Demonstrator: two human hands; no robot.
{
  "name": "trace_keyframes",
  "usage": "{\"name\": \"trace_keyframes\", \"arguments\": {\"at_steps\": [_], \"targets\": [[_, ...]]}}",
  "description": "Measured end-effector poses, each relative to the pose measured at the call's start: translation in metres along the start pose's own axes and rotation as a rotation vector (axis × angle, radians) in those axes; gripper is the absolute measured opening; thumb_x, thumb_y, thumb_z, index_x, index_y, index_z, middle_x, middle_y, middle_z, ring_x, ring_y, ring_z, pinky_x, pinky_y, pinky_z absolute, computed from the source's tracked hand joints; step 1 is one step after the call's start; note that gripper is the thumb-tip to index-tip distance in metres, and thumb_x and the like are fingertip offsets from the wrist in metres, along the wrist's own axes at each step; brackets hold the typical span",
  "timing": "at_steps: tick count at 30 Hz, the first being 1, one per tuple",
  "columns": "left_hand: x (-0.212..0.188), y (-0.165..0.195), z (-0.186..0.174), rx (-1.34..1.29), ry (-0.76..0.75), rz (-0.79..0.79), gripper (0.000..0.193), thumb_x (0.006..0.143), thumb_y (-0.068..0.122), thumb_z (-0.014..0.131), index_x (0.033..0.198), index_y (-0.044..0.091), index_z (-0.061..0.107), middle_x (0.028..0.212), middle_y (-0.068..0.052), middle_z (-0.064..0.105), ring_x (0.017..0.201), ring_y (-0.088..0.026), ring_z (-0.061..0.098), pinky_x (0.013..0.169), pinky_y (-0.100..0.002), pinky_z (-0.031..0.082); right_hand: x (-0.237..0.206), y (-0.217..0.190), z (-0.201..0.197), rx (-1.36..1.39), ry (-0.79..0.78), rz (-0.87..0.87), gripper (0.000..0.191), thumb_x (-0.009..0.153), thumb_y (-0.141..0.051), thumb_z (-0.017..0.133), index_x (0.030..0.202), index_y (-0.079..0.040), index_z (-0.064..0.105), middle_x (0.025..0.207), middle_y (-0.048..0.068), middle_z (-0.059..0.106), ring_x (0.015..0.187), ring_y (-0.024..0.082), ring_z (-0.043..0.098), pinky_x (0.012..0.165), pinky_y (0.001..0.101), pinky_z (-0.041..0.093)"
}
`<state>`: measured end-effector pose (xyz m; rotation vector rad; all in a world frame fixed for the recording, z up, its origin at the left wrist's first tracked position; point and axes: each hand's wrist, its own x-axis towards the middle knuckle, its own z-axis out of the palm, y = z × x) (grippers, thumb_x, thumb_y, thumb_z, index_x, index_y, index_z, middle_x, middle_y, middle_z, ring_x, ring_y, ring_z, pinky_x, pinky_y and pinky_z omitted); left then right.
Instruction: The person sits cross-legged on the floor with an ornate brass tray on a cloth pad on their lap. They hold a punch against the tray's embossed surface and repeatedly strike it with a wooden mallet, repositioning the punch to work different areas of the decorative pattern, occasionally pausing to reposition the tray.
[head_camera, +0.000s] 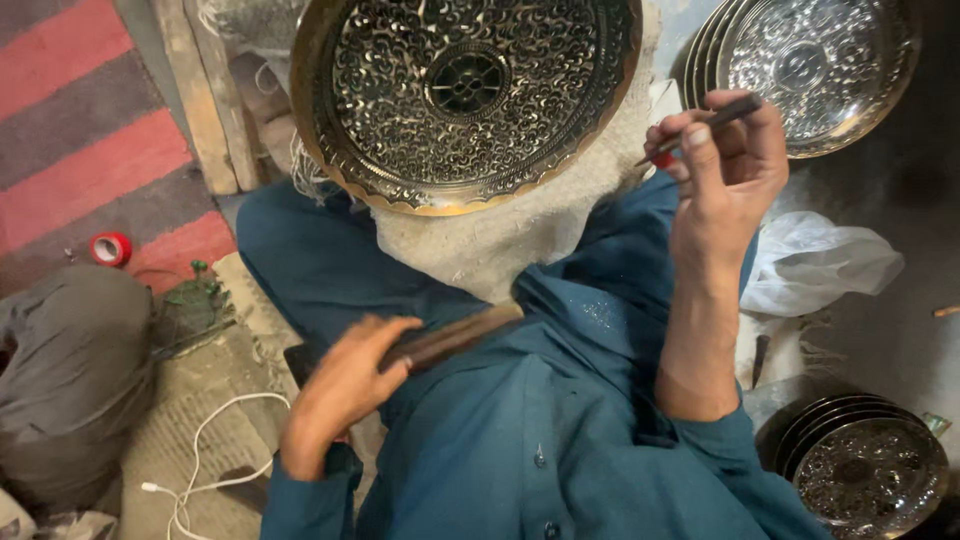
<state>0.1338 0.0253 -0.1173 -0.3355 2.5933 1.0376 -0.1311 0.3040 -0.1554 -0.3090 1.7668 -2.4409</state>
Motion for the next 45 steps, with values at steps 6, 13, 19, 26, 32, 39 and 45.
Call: {"name": "trace_keyframes", "arguments": {"at_steps": [6, 13, 19, 26, 32, 39, 45], "targets": [[0.039, 0.030, -0.045, -0.078, 0.722, 0.058, 0.038, 0.101, 0.004, 0.067, 0.138, 0.004, 0.059, 0.108, -0.013, 0.066, 0.093, -0.027, 0.068, 0.086, -0.038, 0.054, 0.004, -0.027, 0.022, -0.279, -0.145, 0.014, 0.021, 0.108, 0.007, 0.062, 0.128, 0.002, 0.060, 0.141, 0.017, 0.068, 0.099, 0.015, 0.073, 0.091, 0.0285, 0.062], [0.094, 0.067, -0.090, 0.072, 0.827, 0.295, 0.034, 0.110, -0.002, 0.062, 0.142, 0.004, 0.057, 0.110, -0.015, 0.061, 0.099, -0.029, 0.064, 0.087, -0.039, 0.052, 0.000, -0.035, 0.047, -0.462, -0.110, 0.061, 0.032, 0.101, 0.006, 0.066, 0.133, 0.003, 0.059, 0.131, 0.013, 0.070, 0.096, 0.011, 0.072, 0.081, 0.0234, 0.059], [0.101, 0.057, -0.093, 0.055, 0.830, 0.328, 0.035, 0.111, -0.004, 0.058, 0.144, 0.006, 0.059, 0.110, -0.013, 0.058, 0.102, -0.027, 0.061, 0.091, -0.037, 0.051, -0.006, -0.017, 0.039, -0.615, -0.114, 0.059, 0.025, 0.104, 0.001, 0.069, 0.128, 0.002, 0.065, 0.102, 0.003, 0.072, 0.090, 0.005, 0.068, 0.076, 0.0209, 0.054], [0.088, 0.000, -0.042, -0.536, 1.055, 0.185, 0.019, 0.121, 0.013, 0.048, 0.108, 0.000, 0.051, 0.090, -0.004, 0.057, 0.078, -0.011, 0.055, 0.073, -0.028, 0.050, 0.007, -0.003, 0.043, -0.902, -0.189, -0.328, 0.054, 0.085, -0.017, 0.092, 0.120, -0.001, 0.054, 0.081, 0.008, 0.051, 0.062, 0.010, 0.042, 0.055, 0.0276, 0.039], [0.078, -0.062, 0.002, -0.250, 0.986, -0.118, 0.025, 0.113, 0.015, 0.054, 0.092, 0.000, 0.058, 0.078, -0.006, 0.058, 0.066, -0.015, 0.051, 0.062, -0.034, 0.042, 0.052, -0.003, 0.039, -1.036, -0.017, -0.638, 0.058, 0.102, -0.019, 0.096, 0.133, -0.009, 0.048, 0.073, 0.001, 0.043, 0.056, 0.011, 0.042, 0.052, 0.0273, 0.035], [0.100, -0.062, 0.022, 0.083, 0.929, 0.150, 0.015, 0.102, 0.008, 0.062, 0.089, 0.000, 0.061, 0.080, -0.018, 0.060, 0.070, -0.038, 0.060, 0.064, -0.046, 0.046, 0.103, -0.005, 0.006, -0.854, 0.174, -0.651, 0.024, 0.113, -0.009, 0.068, 0.093, 0.000, 0.059, 0.066, 0.008, 0.048, 0.058, 0.017, 0.044, 0.054, 0.0345, 0.031], [0.106, -0.051, 0.015, -0.001, 0.923, 0.040, 0.012, 0.104, 0.005, 0.057, 0.094, 0.000, 0.062, 0.084, -0.018, 0.065, 0.075, -0.040, 0.064, 0.067, -0.048, 0.049, 0.039, 0.007, -0.045, -1.412, 0.073, -0.183, 0.034, 0.096, -0.026, 0.083, 0.087, -0.001, 0.062, 0.068, 0.013, 0.059, 0.064, 0.011, 0.042, 0.059, 0.0364, 0.038]]}}
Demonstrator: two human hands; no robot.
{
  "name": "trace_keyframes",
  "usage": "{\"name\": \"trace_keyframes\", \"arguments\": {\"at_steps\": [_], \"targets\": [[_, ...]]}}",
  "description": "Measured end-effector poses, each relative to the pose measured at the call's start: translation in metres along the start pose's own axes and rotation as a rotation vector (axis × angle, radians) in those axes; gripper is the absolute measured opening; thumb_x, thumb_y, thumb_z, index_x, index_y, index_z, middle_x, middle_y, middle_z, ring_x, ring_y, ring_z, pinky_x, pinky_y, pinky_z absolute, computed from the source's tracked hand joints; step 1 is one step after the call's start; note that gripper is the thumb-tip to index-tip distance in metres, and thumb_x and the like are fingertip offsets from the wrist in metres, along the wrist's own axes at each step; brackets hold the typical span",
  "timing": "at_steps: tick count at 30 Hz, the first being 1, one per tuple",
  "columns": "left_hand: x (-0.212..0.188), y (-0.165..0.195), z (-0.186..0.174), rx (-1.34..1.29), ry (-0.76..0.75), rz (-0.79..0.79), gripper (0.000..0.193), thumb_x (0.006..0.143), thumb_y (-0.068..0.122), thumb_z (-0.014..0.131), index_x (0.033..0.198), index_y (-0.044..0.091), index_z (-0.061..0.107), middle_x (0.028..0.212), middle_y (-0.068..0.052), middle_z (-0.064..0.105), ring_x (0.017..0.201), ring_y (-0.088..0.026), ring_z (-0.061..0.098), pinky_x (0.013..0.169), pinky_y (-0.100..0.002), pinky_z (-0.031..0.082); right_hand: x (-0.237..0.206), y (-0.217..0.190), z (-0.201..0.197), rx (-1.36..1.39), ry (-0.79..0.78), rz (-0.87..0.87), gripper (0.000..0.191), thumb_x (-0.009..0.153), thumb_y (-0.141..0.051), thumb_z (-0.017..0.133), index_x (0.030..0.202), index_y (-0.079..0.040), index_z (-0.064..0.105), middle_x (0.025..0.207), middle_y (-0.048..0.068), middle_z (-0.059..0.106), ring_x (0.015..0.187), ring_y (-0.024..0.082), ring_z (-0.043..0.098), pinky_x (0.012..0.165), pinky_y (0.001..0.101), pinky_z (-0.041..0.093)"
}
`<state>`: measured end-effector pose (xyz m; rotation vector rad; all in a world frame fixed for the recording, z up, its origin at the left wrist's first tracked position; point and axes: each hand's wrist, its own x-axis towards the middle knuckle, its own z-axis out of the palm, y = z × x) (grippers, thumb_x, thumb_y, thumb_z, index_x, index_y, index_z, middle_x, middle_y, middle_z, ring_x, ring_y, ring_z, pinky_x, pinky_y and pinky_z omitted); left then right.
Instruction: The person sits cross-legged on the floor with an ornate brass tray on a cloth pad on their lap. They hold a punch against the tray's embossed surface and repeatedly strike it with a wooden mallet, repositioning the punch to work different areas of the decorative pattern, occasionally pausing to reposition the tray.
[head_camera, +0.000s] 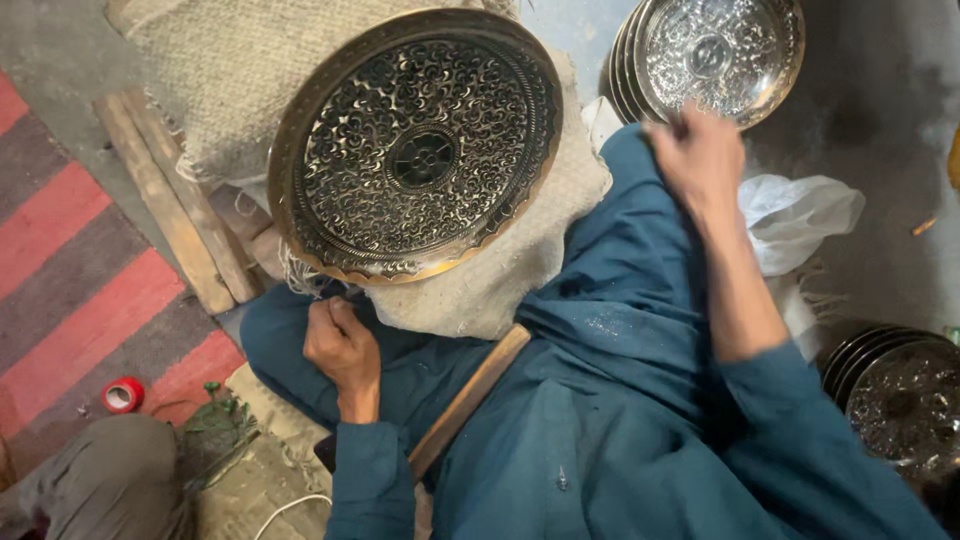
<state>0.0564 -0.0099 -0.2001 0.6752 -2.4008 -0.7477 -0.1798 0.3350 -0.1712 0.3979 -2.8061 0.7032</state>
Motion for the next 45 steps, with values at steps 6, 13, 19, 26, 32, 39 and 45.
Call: {"name": "trace_keyframes", "arguments": {"at_steps": [6, 13, 19, 26, 32, 39, 45], "targets": [[0.008, 0.017, -0.005, 0.040, -0.012, 0.078, 0.010, 0.100, 0.003, 0.055, 0.104, 0.000, 0.064, 0.093, -0.021, 0.068, 0.082, -0.043, 0.066, 0.072, -0.050, 0.052, -0.084, 0.040, -0.043, 0.131, -0.318, 0.414, 0.039, 0.105, -0.028, 0.071, 0.093, 0.005, 0.054, 0.076, 0.018, 0.051, 0.072, 0.025, 0.046, 0.067, 0.0405, 0.044], [0.012, 0.022, -0.011, 0.040, -0.036, 0.147, 0.016, 0.096, 0.000, 0.058, 0.109, 0.002, 0.066, 0.097, -0.018, 0.071, 0.086, -0.039, 0.069, 0.076, -0.047, 0.054, -0.095, -0.006, -0.072, 0.456, -0.067, 0.231, 0.013, 0.103, 0.001, 0.056, 0.115, 0.003, 0.063, 0.107, 0.015, 0.063, 0.096, 0.019, 0.067, 0.084, 0.0297, 0.055], [-0.029, 0.023, -0.029, -0.156, -0.302, 0.036, 0.013, 0.093, -0.001, 0.056, 0.103, 0.002, 0.065, 0.096, -0.017, 0.071, 0.089, -0.036, 0.071, 0.078, -0.043, 0.055, -0.052, -0.068, -0.052, 1.009, -0.170, 0.187, 0.016, 0.108, 0.000, 0.065, 0.123, 0.002, 0.060, 0.109, 0.013, 0.074, 0.101, 0.020, 0.075, 0.090, 0.0309, 0.062], [-0.103, 0.046, -0.065, 0.055, -0.890, 0.096, 0.041, 0.083, 0.025, 0.074, 0.118, 0.006, 0.065, 0.102, -0.017, 0.062, 0.096, -0.039, 0.063, 0.078, -0.048, 0.053, -0.030, -0.127, 0.014, 1.369, -0.238, 0.212, 0.034, 0.109, -0.004, 0.065, 0.140, -0.002, 0.052, 0.108, 0.008, 0.073, 0.096, 0.014, 0.072, 0.081, 0.0286, 0.061], [-0.105, 0.039, -0.069, 0.079, -0.903, 0.124, 0.047, 0.088, 0.027, 0.073, 0.129, 0.007, 0.061, 0.108, -0.015, 0.060, 0.102, -0.036, 0.062, 0.083, -0.045, 0.053, -0.043, -0.137, 0.017, 1.204, -0.233, 0.104, 0.034, 0.104, 0.002, 0.070, 0.135, 0.000, 0.056, 0.108, 0.008, 0.075, 0.106, 0.013, 0.074, 0.095, 0.0261, 0.059], [-0.086, 0.013, -0.090, -0.643, -1.167, -0.412, 0.044, 0.095, 0.015, 0.066, 0.136, 0.004, 0.056, 0.111, -0.010, 0.062, 0.094, -0.024, 0.064, 0.080, -0.037, 0.052, -0.045, -0.144, 0.023, 1.227, -0.327, 0.064, 0.025, 0.104, 0.005, 0.066, 0.128, 0.002, 0.060, 0.115, 0.006, 0.072, 0.109, 0.011, 0.070, 0.096, 0.0256, 0.058], [-0.058, 0.037, -0.110, -0.757, -1.012, -0.506, 0.071, 0.086, 0.005, 0.068, 0.150, 0.003, 0.039, 0.116, -0.016, 0.063, 0.096, -0.026, 0.061, 0.085, -0.037, 0.051, -0.047, -0.140, 0.023, 1.034, -0.283, 0.022, 0.029, 0.104, 0.005, 0.069, 0.131, 0.002, 0.060, 0.112, 0.008, 0.077, 0.105, 0.013, 0.075, 0.089, 0.0267, 0.062]]}}
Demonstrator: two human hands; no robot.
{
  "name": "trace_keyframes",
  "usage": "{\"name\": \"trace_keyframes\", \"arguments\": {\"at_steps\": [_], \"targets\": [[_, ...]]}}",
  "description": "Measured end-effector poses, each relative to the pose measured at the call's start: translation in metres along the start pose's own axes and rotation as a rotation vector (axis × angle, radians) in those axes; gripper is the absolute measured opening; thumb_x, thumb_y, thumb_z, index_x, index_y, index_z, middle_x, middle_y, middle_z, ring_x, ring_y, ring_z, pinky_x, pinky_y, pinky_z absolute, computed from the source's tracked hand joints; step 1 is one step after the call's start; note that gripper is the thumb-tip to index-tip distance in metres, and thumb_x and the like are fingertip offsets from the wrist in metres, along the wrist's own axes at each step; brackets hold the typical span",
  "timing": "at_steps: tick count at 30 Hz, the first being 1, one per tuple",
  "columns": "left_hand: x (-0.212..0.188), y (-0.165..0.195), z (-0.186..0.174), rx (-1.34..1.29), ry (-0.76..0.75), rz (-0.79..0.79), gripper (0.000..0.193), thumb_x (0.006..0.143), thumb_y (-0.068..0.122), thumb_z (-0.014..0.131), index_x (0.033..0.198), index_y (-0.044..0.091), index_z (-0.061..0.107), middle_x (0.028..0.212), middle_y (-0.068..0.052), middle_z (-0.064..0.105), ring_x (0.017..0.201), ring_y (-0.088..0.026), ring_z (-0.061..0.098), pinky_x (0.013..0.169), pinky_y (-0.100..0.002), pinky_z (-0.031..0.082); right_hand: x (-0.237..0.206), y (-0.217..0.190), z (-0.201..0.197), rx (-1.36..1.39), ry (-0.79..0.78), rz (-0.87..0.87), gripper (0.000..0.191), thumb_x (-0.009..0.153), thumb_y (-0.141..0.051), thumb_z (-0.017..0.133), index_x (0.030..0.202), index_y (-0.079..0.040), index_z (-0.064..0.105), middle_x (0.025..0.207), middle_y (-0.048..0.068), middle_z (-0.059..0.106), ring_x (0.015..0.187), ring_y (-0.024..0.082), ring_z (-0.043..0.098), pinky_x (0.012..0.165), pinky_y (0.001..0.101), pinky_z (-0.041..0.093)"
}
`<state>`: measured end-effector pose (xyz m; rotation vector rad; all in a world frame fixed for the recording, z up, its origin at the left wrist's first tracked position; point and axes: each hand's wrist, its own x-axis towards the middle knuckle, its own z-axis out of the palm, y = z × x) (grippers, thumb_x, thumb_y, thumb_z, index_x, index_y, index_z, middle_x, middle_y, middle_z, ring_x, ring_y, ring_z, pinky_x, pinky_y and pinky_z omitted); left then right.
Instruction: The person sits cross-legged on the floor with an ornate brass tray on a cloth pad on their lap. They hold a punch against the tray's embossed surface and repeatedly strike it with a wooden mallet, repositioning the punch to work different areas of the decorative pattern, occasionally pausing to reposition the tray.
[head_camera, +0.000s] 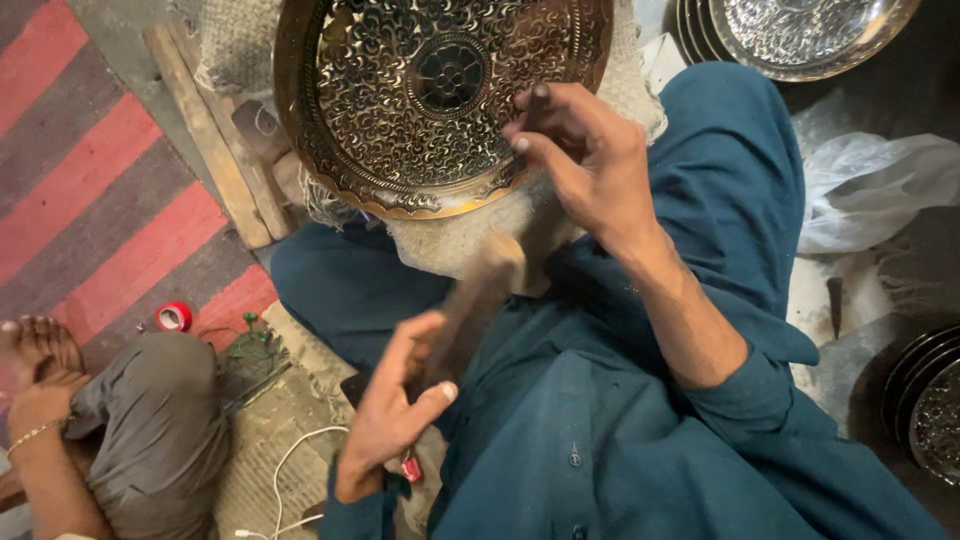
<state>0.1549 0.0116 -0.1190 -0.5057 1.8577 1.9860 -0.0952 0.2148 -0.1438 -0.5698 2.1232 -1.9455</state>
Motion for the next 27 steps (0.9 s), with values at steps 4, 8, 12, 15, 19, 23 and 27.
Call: {"name": "trace_keyframes", "arguments": {"at_steps": [4, 8, 12, 15, 19, 23, 27], "targets": [[0.018, 0.056, -0.003, 0.503, 0.249, 0.457, 0.073, 0.084, 0.002, 0.068, 0.151, 0.002, 0.038, 0.130, -0.018, 0.059, 0.113, -0.032, 0.064, 0.100, -0.038, 0.051, -0.001, 0.003, 0.006, 0.005, 0.016, -0.179, 0.036, 0.106, 0.008, 0.068, 0.139, 0.004, 0.055, 0.120, 0.012, 0.074, 0.114, 0.018, 0.074, 0.099, 0.0299, 0.062], [0.044, 0.117, -0.008, 0.769, 0.323, 0.384, 0.075, 0.080, 0.000, 0.066, 0.151, 0.007, 0.041, 0.116, -0.020, 0.066, 0.105, -0.034, 0.071, 0.092, -0.038, 0.054, -0.002, 0.003, 0.011, 0.065, 0.052, -0.134, 0.033, 0.106, 0.008, 0.068, 0.136, 0.003, 0.056, 0.118, 0.012, 0.074, 0.112, 0.018, 0.075, 0.099, 0.0297, 0.062], [0.053, 0.164, -0.007, 1.047, 0.284, 0.444, 0.075, 0.082, 0.000, 0.067, 0.152, 0.012, 0.043, 0.119, -0.020, 0.065, 0.106, -0.040, 0.067, 0.087, -0.046, 0.055, -0.003, 0.002, 0.010, -0.079, 0.043, -0.139, 0.034, 0.103, 0.008, 0.071, 0.134, 0.002, 0.058, 0.108, 0.010, 0.078, 0.103, 0.016, 0.077, 0.091, 0.0275, 0.062], [0.059, 0.188, -0.004, 1.346, 0.321, 0.458, 0.077, 0.083, 0.001, 0.069, 0.155, 0.015, 0.044, 0.106, -0.018, 0.061, 0.093, -0.040, 0.064, 0.076, -0.050, 0.052, -0.002, 0.003, 0.010, -0.073, 0.039, -0.168, 0.031, 0.104, 0.008, 0.071, 0.132, 0.002, 0.059, 0.112, 0.011, 0.079, 0.106, 0.017, 0.078, 0.090, 0.0265, 0.063], [0.068, 0.206, -0.001, 1.655, 0.387, 0.483, 0.075, 0.086, -0.001, 0.071, 0.154, 0.019, 0.045, 0.092, -0.015, 0.053, 0.082, -0.036, 0.061, 0.064, -0.048, 0.050, -0.003, 0.008, 0.012, -0.081, 0.075, -0.200, 0.037, 0.102, 0.010, 0.070, 0.137, 0.004, 0.056, 0.114, 0.013, 0.077, 0.108, 0.018, 0.077, 0.092, 0.0278, 0.062], [0.069, 0.215, 0.002, 1.746, 0.421, 0.593, 0.071, 0.091, 0.000, 0.072, 0.154, 0.021, 0.045, 0.090, -0.014, 0.053, 0.080, -0.035, 0.060, 0.065, -0.048, 0.050, -0.002, 0.011, 0.014, -0.075, 0.085, -0.208, 0.036, 0.102, 0.010, 0.071, 0.135, 0.004, 0.058, 0.114, 0.014, 0.077, 0.107, 0.018, 0.077, 0.092, 0.0276, 0.063], [0.073, 0.218, 0.000, 1.447, 0.319, 0.602, 0.081, 0.080, -0.001, 0.069, 0.153, 0.014, 0.038, 0.097, -0.017, 0.054, 0.085, -0.039, 0.060, 0.069, -0.050, 0.050, -0.003, 0.009, 0.013, -0.090, 0.081, -0.204, 0.033, 0.103, 0.008, 0.072, 0.133, 0.004, 0.058, 0.110, 0.011, 0.078, 0.105, 0.015, 0.077, 0.091, 0.0266, 0.063]]}}
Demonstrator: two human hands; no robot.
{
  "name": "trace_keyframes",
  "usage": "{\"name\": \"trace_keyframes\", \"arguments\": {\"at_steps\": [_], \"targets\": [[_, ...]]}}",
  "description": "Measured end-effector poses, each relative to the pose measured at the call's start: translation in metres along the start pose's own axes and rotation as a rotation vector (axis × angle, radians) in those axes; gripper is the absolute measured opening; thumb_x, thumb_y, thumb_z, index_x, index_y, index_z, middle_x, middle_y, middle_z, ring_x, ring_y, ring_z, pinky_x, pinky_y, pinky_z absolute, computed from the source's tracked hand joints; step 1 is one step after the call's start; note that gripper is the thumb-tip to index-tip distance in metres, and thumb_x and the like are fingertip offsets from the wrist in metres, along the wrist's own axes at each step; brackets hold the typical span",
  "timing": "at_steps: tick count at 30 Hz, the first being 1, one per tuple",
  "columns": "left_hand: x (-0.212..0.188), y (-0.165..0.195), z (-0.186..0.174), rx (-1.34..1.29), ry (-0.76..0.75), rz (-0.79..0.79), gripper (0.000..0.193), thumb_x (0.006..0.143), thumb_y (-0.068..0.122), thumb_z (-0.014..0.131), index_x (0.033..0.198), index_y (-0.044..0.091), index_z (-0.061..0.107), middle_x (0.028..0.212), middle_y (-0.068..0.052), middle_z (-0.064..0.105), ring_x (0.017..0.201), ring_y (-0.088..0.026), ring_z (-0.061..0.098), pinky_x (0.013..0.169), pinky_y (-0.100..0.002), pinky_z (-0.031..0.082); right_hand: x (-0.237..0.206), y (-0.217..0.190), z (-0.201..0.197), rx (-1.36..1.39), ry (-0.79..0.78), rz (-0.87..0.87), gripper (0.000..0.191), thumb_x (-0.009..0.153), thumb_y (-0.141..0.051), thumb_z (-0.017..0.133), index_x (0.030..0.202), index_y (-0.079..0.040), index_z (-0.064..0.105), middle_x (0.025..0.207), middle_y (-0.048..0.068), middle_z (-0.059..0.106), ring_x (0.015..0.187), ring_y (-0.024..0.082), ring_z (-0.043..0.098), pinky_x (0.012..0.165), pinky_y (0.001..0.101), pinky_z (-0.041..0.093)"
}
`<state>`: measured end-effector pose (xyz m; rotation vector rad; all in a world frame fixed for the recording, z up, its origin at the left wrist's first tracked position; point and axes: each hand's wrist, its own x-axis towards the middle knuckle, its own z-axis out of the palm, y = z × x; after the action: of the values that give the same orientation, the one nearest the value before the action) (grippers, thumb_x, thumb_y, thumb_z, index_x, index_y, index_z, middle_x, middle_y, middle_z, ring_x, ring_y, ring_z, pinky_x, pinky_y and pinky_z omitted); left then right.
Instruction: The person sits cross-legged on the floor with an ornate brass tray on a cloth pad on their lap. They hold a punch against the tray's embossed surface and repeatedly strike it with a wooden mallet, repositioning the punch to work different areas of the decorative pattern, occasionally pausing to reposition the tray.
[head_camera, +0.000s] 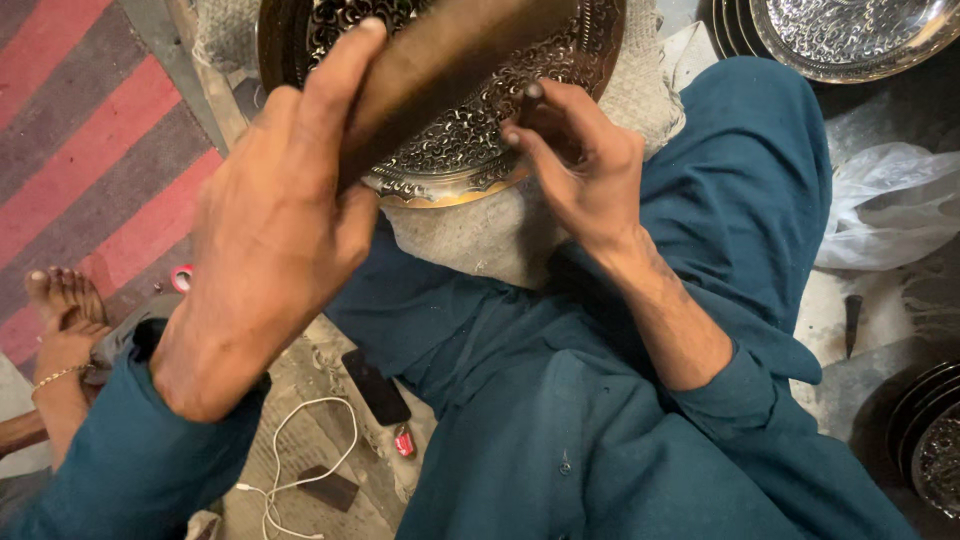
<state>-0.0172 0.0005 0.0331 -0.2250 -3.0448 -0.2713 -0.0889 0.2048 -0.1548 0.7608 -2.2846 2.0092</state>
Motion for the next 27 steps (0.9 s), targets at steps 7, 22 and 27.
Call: {"name": "trace_keyframes", "arguments": {"at_steps": [7, 22, 27], "targets": [[0.0000, -0.0005, 0.0045, 0.132, -0.041, 0.040, 0.078, 0.086, -0.003, 0.069, 0.157, 0.014, 0.042, 0.097, -0.017, 0.055, 0.088, -0.037, 0.062, 0.073, -0.049, 0.050, 0.0036, -0.0028, -0.0037, -0.070, -0.003, 0.002, 0.029, 0.100, 0.005, 0.078, 0.125, 0.004, 0.062, 0.104, 0.011, 0.078, 0.098, 0.015, 0.078, 0.084, 0.0250, 0.063], [-0.0040, 0.0006, 0.0027, 0.379, 0.016, 0.062, 0.075, 0.088, 0.005, 0.074, 0.156, 0.019, 0.045, 0.092, -0.011, 0.054, 0.085, -0.031, 0.061, 0.071, -0.046, 0.047, 0.0047, -0.0070, -0.0012, -0.052, -0.015, 0.059, 0.026, 0.101, 0.005, 0.076, 0.123, 0.003, 0.064, 0.103, 0.010, 0.080, 0.094, 0.015, 0.078, 0.081, 0.0250, 0.062], [-0.0032, 0.0018, 0.0040, 0.306, 0.008, 0.024, 0.077, 0.087, 0.004, 0.073, 0.158, 0.018, 0.044, 0.094, -0.012, 0.054, 0.085, -0.032, 0.061, 0.070, -0.046, 0.048, 0.0024, -0.0031, -0.0019, -0.119, -0.014, 0.018, 0.027, 0.100, 0.005, 0.078, 0.123, 0.003, 0.063, 0.101, 0.012, 0.080, 0.094, 0.015, 0.080, 0.080, 0.0250, 0.062]]}}
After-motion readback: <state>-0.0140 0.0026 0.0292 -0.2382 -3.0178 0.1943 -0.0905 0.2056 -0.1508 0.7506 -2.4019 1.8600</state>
